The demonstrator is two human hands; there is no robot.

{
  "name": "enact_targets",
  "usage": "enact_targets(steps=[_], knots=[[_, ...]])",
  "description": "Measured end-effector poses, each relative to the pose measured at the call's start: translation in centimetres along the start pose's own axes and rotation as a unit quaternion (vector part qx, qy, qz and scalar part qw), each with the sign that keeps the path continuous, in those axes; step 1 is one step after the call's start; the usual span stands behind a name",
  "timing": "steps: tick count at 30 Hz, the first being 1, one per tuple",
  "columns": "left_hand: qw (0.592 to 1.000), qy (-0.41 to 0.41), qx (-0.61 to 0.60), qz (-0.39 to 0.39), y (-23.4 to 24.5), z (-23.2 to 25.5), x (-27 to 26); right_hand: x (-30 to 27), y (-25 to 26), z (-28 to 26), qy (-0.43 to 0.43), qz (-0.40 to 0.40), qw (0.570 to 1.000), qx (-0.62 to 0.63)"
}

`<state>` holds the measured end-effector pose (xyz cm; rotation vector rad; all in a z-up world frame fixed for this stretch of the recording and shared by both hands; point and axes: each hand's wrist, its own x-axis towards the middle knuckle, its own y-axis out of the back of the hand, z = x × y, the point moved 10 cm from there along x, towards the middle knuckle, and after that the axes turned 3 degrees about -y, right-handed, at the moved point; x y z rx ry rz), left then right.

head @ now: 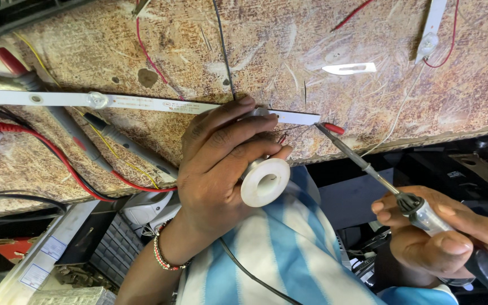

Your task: The person solders wires to a small electronic component using a soldering iron and solder wire. They then wrap the connection with electrical tape and continue soldering additional wires to the component.

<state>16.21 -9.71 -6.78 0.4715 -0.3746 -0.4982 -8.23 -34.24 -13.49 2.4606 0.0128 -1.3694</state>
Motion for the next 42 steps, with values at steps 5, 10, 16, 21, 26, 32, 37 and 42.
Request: enact_targets(steps=[5, 10, 16, 21, 26, 32, 37, 42], knots=[[1.000, -0.003, 0.009, 0.007, 0.1, 0.0, 0.0, 0.2, 0.1, -0.3, 0.031, 0.009, 0.998, -0.045], [1.000, -0.001, 0.004, 0.013, 0.1, 0.0, -0.1, 0.4, 0.2, -0.7, 0.062, 0.018, 0.994, -0.092], [1.000, 0.001, -0.002, 0.004, 0.1, -0.2, -0.1, 0.6, 0.1, -4.8, 0.097, 0.085, 0.983, -0.127], [1.000, 0.001, -0.006, 0.000, 0.1, -0.2, -0.1, 2.8, -4.7, 2.9, -0.147, -0.339, 0.929, 0.038], [1.000, 0.003, -0.001, 0.004, 0.1, -0.2, -0.2, -0.6, -1.2, -3.0, 0.226, 0.388, 0.863, 0.232], [1.000, 0.000, 0.002, 0.003, 0.1, -0.2, -0.1, -1.4, -1.0, -9.2, 0.252, 0.455, 0.838, 0.165], [1.000, 0.000, 0.002, 0.001, 0.0, -0.2, -0.1, -1.3, -1.1, -10.0, 0.243, 0.464, 0.840, 0.143], [1.000, -0.002, 0.002, 0.000, 0.0, -0.2, 0.0, -1.2, -0.8, -8.7, 0.250, 0.459, 0.834, 0.178]])
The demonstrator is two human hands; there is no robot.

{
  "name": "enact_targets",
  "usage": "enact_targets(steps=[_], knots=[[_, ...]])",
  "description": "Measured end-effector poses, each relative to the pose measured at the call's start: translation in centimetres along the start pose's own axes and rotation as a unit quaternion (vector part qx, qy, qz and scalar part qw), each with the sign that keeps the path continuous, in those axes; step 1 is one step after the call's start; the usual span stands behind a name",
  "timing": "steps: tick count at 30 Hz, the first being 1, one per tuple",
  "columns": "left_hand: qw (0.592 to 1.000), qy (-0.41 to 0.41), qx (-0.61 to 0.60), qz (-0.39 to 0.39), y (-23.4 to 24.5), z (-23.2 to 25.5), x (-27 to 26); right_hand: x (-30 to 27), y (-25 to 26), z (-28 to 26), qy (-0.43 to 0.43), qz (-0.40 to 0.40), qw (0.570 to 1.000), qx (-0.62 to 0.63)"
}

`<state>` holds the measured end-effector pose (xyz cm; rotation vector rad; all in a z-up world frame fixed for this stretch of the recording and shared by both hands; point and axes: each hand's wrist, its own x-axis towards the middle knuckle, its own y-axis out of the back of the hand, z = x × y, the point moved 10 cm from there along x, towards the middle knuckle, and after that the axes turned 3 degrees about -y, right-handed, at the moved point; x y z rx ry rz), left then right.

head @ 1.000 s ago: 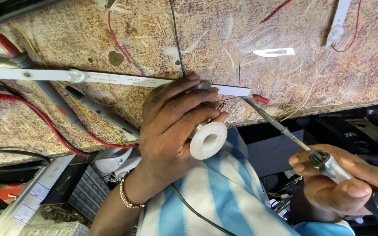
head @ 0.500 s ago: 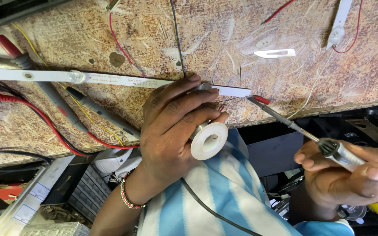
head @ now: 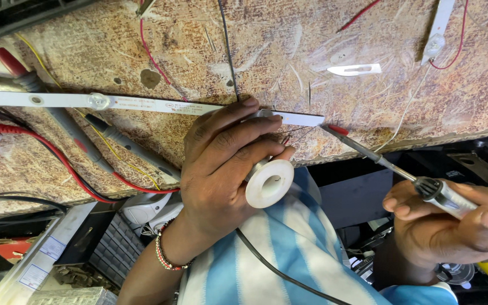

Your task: The person solders wires to a small electronic component using a soldering iron and solder wire. They then wrap the connection with electrical tape and continue soldering additional wires to the component.

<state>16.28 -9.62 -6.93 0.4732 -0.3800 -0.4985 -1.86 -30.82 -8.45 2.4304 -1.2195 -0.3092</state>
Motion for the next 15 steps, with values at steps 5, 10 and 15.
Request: enact_targets(steps=[5, 10, 15], knots=[[1.000, 0.000, 0.000, 0.000, 0.0, 0.0, 0.0, -0.1, -0.1, -0.4, 0.001, 0.010, 1.000, -0.017], [1.000, 0.001, -0.001, 0.000, 0.1, 0.0, 0.0, -0.4, 0.8, 1.2, -0.004, -0.007, 1.000, 0.026], [1.000, -0.001, 0.002, -0.007, 0.0, 0.0, 0.1, -0.3, 0.6, 0.6, 0.031, -0.007, 0.999, 0.026]])
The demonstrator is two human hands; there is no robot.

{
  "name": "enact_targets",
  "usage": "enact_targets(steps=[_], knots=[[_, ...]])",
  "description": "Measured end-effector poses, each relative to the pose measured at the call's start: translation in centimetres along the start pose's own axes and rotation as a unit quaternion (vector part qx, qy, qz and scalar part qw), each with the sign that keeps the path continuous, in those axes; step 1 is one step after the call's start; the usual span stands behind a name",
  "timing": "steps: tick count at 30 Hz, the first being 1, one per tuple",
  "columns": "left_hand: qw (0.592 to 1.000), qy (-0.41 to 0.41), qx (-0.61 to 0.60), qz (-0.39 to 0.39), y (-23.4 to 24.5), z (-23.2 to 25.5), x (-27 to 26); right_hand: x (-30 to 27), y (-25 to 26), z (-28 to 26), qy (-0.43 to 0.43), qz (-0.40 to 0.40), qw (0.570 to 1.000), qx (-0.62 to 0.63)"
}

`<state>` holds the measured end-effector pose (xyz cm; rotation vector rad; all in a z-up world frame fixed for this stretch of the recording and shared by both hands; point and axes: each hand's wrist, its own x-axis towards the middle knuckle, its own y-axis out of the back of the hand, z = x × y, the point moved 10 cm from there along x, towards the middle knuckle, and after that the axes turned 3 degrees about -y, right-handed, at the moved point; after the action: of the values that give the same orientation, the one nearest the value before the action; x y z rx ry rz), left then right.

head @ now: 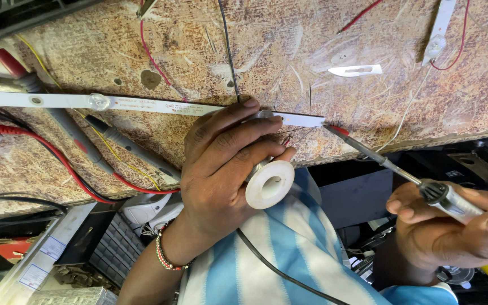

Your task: The person solders wires to a small electronic component using a soldering iron and solder wire. They then wrap the connection with electrical tape and continue soldering additional wires to the component.

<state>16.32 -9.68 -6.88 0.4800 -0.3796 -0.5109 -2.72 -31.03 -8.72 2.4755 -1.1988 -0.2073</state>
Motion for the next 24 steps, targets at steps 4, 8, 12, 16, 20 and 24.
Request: enact_targets(steps=[4, 8, 12, 16, 20, 24], knots=[[1.000, 0.000, -0.001, 0.003, 0.0, 0.0, 0.0, 0.0, 0.4, -0.1, 0.002, 0.025, 0.999, -0.021], [1.000, -0.002, 0.005, -0.003, -0.1, 0.0, 0.0, -0.2, 1.0, 1.8, -0.011, -0.034, 0.998, 0.051], [1.000, 0.000, 0.003, -0.007, -0.1, -0.1, 0.0, 0.1, -0.1, 0.5, -0.007, -0.040, 0.999, 0.013], [1.000, -0.001, 0.007, -0.005, -0.1, -0.1, -0.1, 0.1, 0.2, 0.9, -0.011, -0.030, 0.999, 0.019], [1.000, -0.003, 0.010, -0.004, -0.1, 0.0, 0.0, -0.1, 0.6, 1.4, -0.018, -0.023, 0.999, 0.032], [1.000, 0.001, 0.007, -0.004, -0.1, -0.1, -0.1, 0.1, 0.0, 0.6, -0.019, -0.026, 0.999, 0.011]])
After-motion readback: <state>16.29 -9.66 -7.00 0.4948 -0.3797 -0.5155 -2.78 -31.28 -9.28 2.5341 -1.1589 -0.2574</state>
